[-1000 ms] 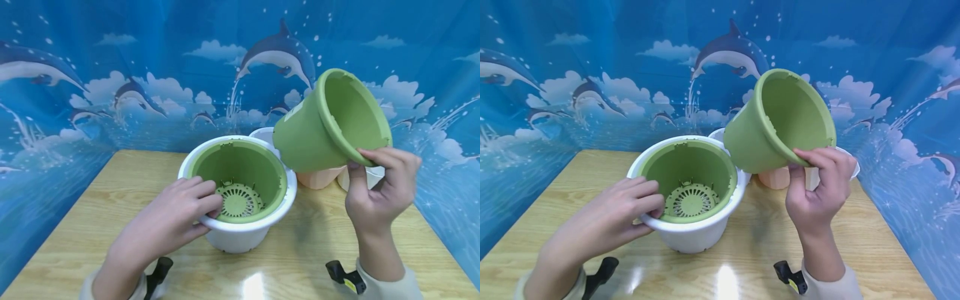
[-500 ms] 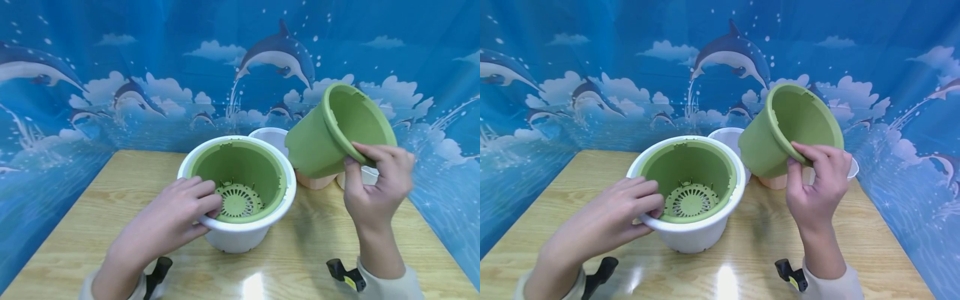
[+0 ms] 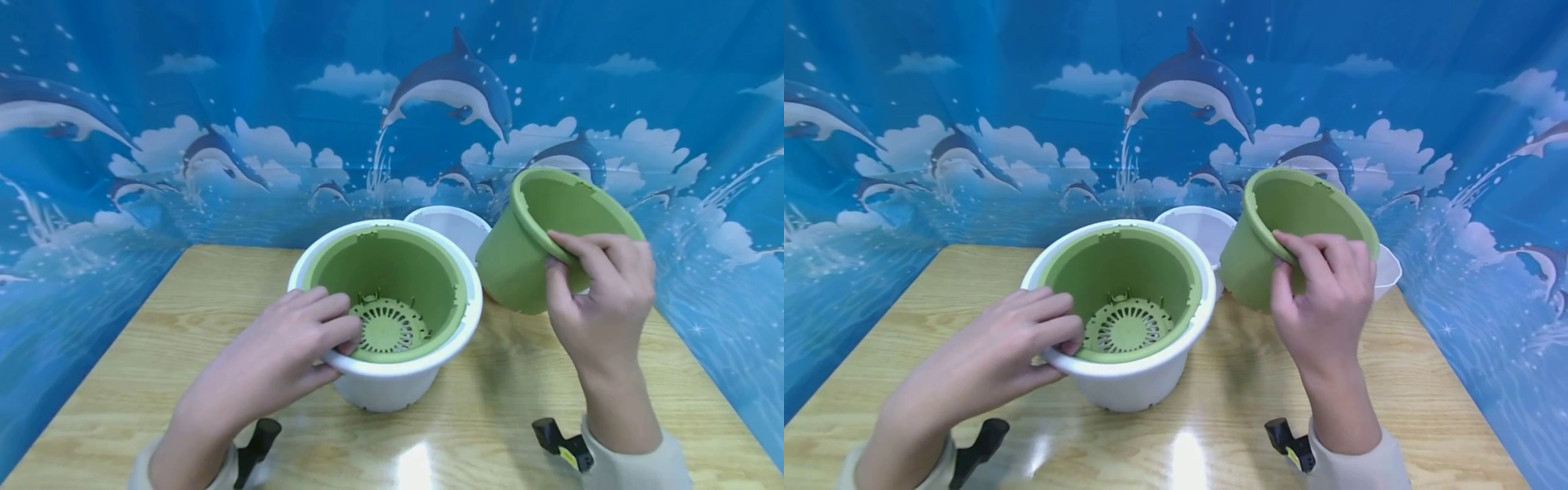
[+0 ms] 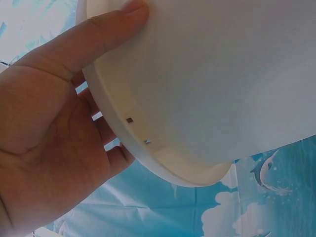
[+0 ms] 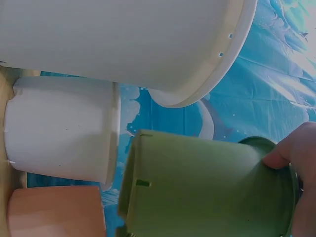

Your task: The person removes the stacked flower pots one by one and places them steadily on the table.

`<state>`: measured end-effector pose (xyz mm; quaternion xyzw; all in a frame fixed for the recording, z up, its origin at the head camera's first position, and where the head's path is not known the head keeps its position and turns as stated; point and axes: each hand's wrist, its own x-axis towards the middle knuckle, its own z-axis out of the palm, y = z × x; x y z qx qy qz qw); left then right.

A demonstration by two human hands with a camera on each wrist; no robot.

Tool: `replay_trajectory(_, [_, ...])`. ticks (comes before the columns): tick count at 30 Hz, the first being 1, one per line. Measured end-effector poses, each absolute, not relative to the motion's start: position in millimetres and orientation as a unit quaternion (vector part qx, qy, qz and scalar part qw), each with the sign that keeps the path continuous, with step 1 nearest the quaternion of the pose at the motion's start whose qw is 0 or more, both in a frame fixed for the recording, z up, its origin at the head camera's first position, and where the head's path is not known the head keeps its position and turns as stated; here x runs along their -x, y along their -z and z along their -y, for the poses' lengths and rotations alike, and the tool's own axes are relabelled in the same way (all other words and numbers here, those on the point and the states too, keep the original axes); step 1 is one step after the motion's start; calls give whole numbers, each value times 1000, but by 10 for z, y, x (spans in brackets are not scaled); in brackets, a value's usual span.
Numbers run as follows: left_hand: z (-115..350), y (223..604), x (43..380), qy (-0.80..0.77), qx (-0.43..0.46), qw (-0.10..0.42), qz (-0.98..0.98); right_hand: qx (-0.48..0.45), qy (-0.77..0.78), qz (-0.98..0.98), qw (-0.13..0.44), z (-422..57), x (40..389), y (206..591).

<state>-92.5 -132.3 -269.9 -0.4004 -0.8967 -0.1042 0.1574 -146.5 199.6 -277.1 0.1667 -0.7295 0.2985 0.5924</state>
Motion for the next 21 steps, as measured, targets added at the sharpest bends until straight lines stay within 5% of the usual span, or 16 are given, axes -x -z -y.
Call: replay_trajectory(21, [1327,2686,913,101,396,151,900,-100,-193,825,522,-2078,1207,2713])
